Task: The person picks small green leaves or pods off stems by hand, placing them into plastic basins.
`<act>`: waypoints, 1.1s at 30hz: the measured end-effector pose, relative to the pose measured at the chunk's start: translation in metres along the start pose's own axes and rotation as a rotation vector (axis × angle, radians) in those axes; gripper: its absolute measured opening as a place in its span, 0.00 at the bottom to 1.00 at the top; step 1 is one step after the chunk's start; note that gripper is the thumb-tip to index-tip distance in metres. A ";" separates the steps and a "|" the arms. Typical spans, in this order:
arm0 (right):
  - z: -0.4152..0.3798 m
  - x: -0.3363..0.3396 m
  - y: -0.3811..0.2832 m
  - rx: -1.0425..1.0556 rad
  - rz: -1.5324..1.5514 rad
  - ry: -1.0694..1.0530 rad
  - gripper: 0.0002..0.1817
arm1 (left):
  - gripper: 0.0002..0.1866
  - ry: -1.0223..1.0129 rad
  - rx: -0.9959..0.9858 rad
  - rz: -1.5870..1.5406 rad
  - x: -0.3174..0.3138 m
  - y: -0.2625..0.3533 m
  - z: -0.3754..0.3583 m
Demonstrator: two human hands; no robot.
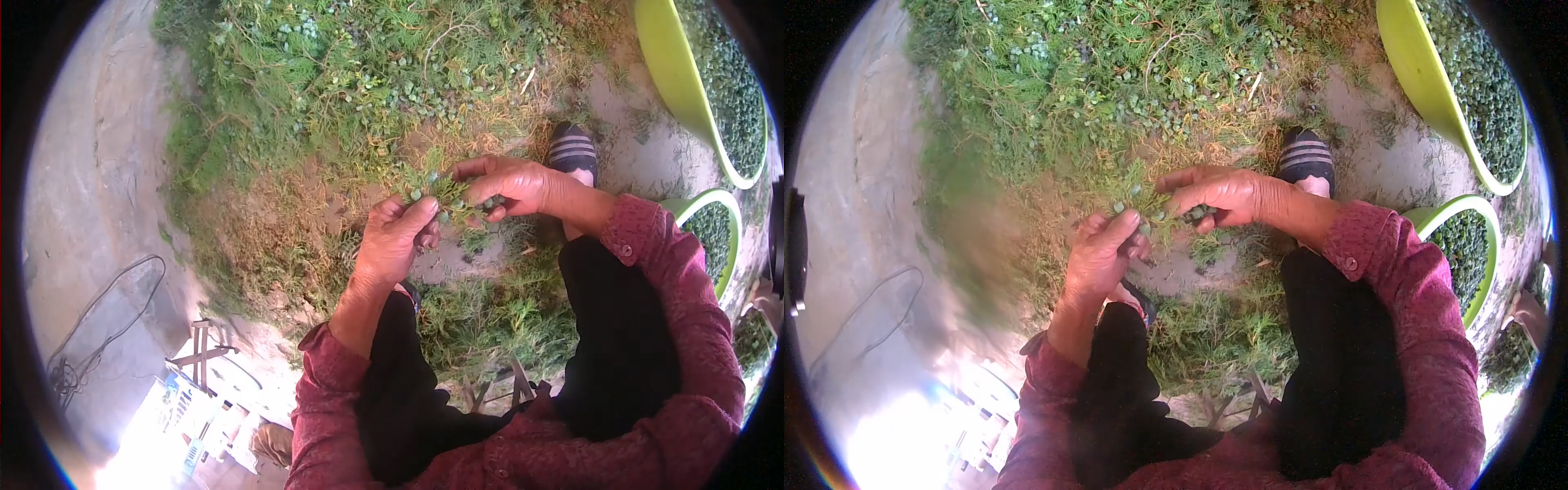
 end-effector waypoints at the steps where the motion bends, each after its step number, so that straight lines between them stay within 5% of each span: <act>1: -0.001 -0.005 -0.002 0.000 0.000 0.001 0.28 | 0.08 -0.001 0.000 -0.001 0.001 -0.001 0.001; 3: -0.009 -0.011 -0.009 0.029 0.202 0.041 0.23 | 0.08 -0.038 -0.024 0.037 0.001 -0.002 0.004; 10: -0.003 -0.003 0.002 0.001 0.155 -0.033 0.25 | 0.10 0.009 -0.015 0.069 -0.004 0.000 0.006; 20: -0.004 -0.004 -0.005 0.018 0.008 0.144 0.17 | 0.07 0.061 -0.048 0.323 -0.005 0.006 0.003; 23: -0.002 -0.002 -0.001 -0.004 0.059 0.006 0.15 | 0.06 -0.003 -0.092 0.312 -0.007 0.006 0.001; 28: -0.017 0.034 -0.012 0.189 0.288 0.084 0.11 | 0.06 -0.072 -0.213 0.274 -0.010 0.021 -0.010; 32: -0.025 0.011 -0.016 0.063 0.061 0.049 0.11 | 0.07 -0.095 -0.077 0.348 -0.016 0.005 -0.006; 33: -0.018 0.005 -0.013 0.044 0.091 -0.048 0.19 | 0.07 -0.124 -0.069 0.338 -0.017 0.004 -0.005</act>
Point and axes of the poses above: each hand's wrist, its own z-axis towards the middle knuckle, its own x-axis out of the back of the hand, y = z × x, the point moved 6 cm from there along z, towards the middle knuckle, and after that the axes turned 9 degrees about z, right-handed, at the moved point
